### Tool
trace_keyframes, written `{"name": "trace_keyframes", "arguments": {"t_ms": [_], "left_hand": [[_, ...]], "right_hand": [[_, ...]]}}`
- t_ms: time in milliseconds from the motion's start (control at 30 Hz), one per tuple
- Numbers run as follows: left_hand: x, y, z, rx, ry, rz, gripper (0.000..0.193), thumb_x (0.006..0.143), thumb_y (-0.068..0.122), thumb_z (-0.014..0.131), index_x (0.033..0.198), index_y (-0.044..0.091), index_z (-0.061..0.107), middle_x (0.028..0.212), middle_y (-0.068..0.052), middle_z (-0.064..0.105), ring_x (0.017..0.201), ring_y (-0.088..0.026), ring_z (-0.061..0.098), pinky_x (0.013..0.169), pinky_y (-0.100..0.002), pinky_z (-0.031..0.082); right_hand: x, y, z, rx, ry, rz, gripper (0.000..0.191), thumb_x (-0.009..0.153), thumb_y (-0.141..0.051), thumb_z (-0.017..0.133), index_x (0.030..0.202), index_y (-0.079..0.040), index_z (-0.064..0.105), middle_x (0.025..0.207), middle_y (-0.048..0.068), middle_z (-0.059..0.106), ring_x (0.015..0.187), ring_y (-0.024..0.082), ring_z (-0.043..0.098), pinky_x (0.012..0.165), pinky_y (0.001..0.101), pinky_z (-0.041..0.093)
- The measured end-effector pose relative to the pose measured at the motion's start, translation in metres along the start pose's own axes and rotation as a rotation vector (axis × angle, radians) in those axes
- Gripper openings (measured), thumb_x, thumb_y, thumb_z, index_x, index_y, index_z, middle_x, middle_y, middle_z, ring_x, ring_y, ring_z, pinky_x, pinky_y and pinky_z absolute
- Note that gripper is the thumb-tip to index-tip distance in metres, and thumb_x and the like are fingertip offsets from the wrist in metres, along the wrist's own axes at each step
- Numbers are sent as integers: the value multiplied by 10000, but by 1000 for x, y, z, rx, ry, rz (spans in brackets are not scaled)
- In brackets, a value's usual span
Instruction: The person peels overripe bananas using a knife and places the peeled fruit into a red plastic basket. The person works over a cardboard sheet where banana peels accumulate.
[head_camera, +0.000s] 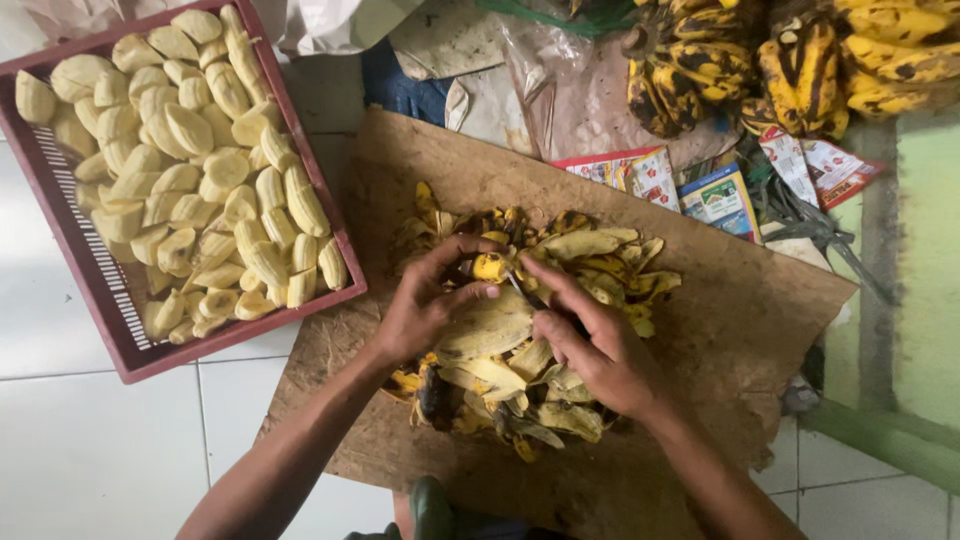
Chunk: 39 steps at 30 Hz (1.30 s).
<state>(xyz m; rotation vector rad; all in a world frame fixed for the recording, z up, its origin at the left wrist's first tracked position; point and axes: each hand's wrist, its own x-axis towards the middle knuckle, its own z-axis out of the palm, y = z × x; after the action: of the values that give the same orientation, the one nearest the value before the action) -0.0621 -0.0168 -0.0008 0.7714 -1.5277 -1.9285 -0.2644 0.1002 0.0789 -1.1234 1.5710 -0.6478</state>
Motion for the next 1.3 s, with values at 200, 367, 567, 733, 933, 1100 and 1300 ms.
{"name": "trace_keyframes", "arguments": {"t_ms": [200,367,567,733,933,1100,1300], "left_hand": [[2,2,-2,159,-46,105,431,905,133,757,1308,49,631,1307,-98,696,1225,-219,655,1056,-394,558],[5,3,-2,114,-116,36,453,916,175,735,1333,60,602,1339,-99,665,1249,-255,651,1065,-424,577],[3,1,-1,-191,-166,-43,754,766,250,876,1364,165,425,1356,-113,582,1203,-355,626,1021,-550,517],[-14,-5,8,263,-81,131,596,728,396,874,1205,105,665,1275,-95,632,1233,-328,615,1099,-566,466],[-52,-7,-7,-79,287,-314,216,1028,306,661,1117,110,678,1122,-111,660,1051,-219,608,987,-432,510],[-51,-9,-24,-687,271,-396,255,964,96,641,1208,98,566,1196,-117,660,1117,-238,640,1017,-413,526],[-66,-10,-9,-1079,305,-512,401,895,82,633,1286,91,543,1291,-114,642,1203,-256,623,1089,-435,502]], "right_hand": [[13,-10,1,-145,14,-262,559,1031,-239,571,1563,-154,422,1496,99,595,1111,195,684,943,366,561],[11,1,2,2,10,-211,535,1061,-242,570,1569,-108,466,1245,123,666,952,159,642,802,322,541],[23,12,-1,555,-76,139,517,1015,-280,524,1499,-100,501,779,39,665,552,70,590,429,219,493],[57,21,-13,628,-40,144,491,1038,-278,507,1505,-126,492,718,48,631,501,92,568,407,233,481],[66,39,-29,578,90,331,461,1003,-284,551,1446,-156,538,732,47,627,521,96,561,421,254,443],[45,31,-16,514,175,258,354,985,-353,593,1267,-143,549,821,56,642,536,90,569,427,247,426],[33,6,6,263,48,179,394,952,-354,690,1081,14,637,853,100,688,515,118,599,414,251,462]]}}
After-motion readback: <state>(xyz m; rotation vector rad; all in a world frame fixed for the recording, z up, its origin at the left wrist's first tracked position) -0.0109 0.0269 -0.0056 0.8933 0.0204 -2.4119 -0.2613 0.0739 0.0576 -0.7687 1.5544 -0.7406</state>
